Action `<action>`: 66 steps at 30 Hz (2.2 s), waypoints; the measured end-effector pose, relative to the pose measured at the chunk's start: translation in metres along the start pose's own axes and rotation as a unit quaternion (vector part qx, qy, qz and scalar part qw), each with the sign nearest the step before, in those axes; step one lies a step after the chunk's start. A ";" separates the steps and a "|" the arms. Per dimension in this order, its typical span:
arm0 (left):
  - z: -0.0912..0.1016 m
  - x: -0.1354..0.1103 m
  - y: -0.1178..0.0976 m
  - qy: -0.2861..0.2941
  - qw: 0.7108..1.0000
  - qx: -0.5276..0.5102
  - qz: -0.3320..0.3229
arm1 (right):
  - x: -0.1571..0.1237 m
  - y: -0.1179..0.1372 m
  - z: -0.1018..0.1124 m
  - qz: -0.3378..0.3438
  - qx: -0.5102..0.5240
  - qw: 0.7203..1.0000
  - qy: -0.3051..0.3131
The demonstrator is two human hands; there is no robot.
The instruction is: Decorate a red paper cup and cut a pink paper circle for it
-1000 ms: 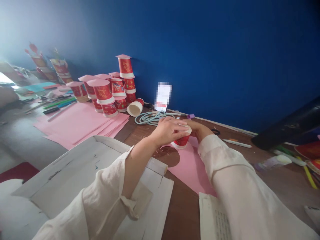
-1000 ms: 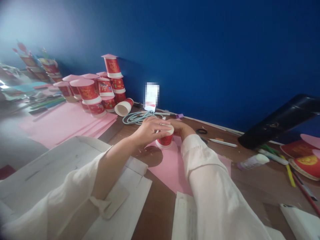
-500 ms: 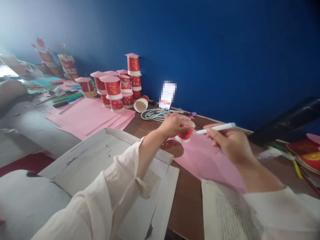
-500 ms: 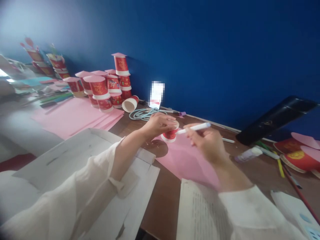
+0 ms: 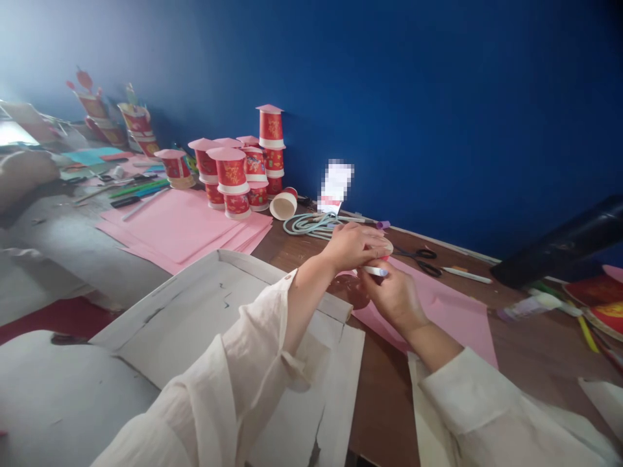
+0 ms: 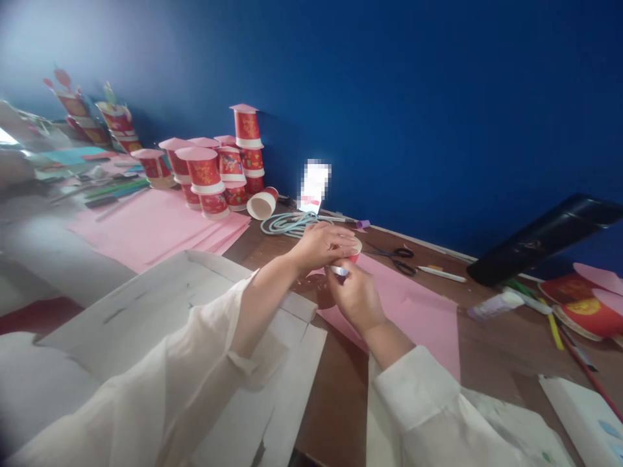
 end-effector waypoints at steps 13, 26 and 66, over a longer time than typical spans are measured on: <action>-0.002 0.001 0.001 0.000 1.000 0.007 -0.002 | 0.007 -0.011 -0.013 -0.016 -0.023 0.999 0.018; 0.000 -0.001 0.000 0.005 1.000 0.011 -0.008 | -0.004 -0.004 0.001 -0.017 -0.031 0.998 0.049; 0.003 -0.007 -0.005 -0.038 0.999 -0.010 -0.010 | -0.045 -0.052 0.070 -0.041 0.166 0.966 -0.192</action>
Point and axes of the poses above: each hand's wrist, its own x-axis towards the middle knuckle, its own z-axis out of the back of the hand, y = z × x, the point moved 10 cm from there along x, towards the middle knuckle, and after that the axes turned 10 degrees about x, right-handed, at the moved point
